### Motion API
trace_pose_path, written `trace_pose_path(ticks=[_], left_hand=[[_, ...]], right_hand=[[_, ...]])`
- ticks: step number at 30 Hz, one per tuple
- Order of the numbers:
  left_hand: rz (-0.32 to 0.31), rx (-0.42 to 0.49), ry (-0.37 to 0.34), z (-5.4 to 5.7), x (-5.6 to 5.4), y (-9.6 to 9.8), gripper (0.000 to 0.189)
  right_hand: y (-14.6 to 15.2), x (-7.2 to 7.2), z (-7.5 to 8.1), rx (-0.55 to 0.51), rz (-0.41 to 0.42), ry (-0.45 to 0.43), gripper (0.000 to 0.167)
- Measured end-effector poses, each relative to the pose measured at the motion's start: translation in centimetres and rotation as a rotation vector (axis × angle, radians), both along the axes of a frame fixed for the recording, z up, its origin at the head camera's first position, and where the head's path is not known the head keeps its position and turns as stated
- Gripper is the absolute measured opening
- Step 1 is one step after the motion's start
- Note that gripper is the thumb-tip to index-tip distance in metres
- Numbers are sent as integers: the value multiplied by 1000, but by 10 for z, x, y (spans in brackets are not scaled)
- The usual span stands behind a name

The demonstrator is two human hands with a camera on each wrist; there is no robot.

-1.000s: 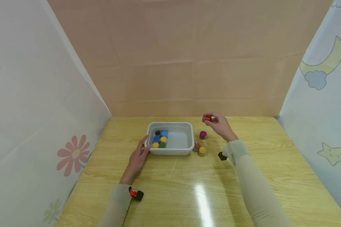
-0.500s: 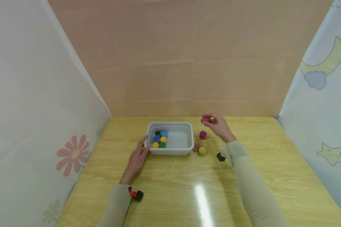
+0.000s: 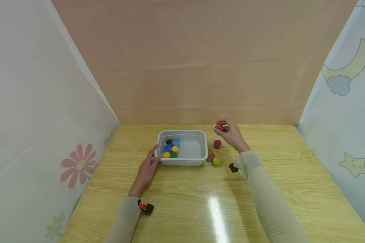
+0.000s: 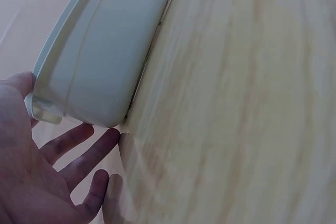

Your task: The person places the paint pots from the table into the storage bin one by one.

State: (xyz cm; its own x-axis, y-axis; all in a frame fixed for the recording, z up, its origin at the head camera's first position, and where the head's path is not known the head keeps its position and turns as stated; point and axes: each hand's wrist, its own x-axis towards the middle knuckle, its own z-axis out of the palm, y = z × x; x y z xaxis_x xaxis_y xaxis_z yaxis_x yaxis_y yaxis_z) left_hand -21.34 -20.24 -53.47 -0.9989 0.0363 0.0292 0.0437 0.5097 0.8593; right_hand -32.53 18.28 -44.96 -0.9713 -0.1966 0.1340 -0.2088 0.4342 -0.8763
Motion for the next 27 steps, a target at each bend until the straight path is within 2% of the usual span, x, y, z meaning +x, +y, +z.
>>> trace_pose_path(ticks=[9,17,19,24,27], left_hand=[[1,-6,-13,2,0,1,57],[0,-20,4,2,0,2,58],[2,-16,0,2,0,1,58],[5,-13,-18,2,1,1,57],[5,-6,-26,2,1,2,57]], right_hand=[[-7,-1,-1,-1,28,23,41],[-14,-2,-1,0,48,23,40],[-16,0,2,4,51,14,39],[-26,18,26,6,77,-16,38],[-27,14,20,8,76,-16,39]])
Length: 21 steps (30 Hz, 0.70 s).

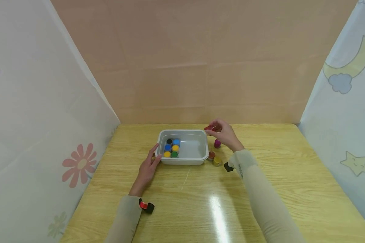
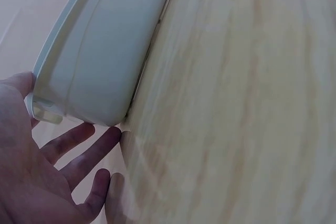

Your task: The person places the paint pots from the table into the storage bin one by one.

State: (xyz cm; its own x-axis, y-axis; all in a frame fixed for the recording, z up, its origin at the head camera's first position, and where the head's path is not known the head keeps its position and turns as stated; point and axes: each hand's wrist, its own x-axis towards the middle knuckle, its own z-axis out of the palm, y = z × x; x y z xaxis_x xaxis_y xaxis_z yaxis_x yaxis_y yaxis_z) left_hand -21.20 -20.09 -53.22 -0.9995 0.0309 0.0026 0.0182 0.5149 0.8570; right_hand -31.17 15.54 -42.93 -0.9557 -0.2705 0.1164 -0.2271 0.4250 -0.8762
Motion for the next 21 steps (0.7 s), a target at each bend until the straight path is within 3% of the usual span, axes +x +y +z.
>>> trace_pose_path(ticks=[4,21], left_hand=[[0,4,7,0,0,0,57],[-2,2,16,-1,-3,-3,56]], right_hand=[[-3,-14,-18,5,-2,-12,43],[-32,-15,-20,4,37,-50,40]])
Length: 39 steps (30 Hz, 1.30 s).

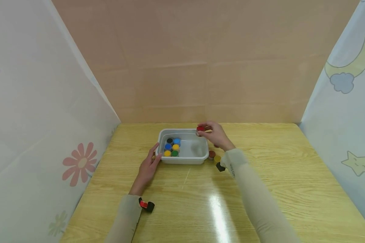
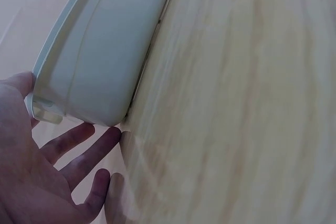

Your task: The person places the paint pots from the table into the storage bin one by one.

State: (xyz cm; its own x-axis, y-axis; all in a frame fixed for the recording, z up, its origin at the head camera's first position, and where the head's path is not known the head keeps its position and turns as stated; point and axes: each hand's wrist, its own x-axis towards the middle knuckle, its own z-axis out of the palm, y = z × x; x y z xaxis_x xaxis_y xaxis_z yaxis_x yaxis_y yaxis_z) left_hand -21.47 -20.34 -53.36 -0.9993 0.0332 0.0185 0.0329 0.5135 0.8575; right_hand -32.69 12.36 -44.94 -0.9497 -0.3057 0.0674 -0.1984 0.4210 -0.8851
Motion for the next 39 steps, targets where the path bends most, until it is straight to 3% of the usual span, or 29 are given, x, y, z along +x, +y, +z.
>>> trace_pose_path(ticks=[27,39], left_hand=[[1,0,-11,5,0,4,58],[-2,13,-6,4,0,2,58]], right_hand=[[-44,-1,-14,47,19,-47,35],[-64,2,-15,-31,-39,-79,33]])
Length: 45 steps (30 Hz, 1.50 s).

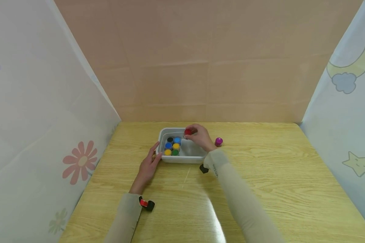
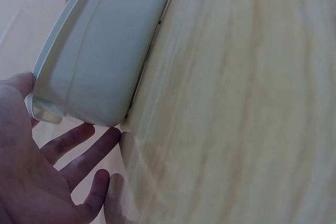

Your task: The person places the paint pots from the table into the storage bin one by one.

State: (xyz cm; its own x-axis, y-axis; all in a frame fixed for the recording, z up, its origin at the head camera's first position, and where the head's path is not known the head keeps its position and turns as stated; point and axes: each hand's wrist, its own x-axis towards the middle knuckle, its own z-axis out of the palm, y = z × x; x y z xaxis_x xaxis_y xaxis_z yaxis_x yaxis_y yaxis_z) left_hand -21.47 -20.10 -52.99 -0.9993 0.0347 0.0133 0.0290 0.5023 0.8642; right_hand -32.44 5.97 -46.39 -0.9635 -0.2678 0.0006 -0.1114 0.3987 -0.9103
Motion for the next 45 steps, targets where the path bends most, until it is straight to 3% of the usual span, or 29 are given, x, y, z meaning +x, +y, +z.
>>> trace_pose_path(ticks=[5,14,34,45], left_hand=[[-3,-3,-1,0,0,-1,58],[6,-13,-14,-1,-1,1,59],[9,-13,-2,-3,0,-1,57],[2,-9,-3,-2,-1,0,57]], right_hand=[[-7,-2,-4,14,-8,-15,34],[-15,-3,-15,132,-39,48,32],[-20,-10,-37,263,-13,139,26],[-20,-11,-41,363,0,143,24]])
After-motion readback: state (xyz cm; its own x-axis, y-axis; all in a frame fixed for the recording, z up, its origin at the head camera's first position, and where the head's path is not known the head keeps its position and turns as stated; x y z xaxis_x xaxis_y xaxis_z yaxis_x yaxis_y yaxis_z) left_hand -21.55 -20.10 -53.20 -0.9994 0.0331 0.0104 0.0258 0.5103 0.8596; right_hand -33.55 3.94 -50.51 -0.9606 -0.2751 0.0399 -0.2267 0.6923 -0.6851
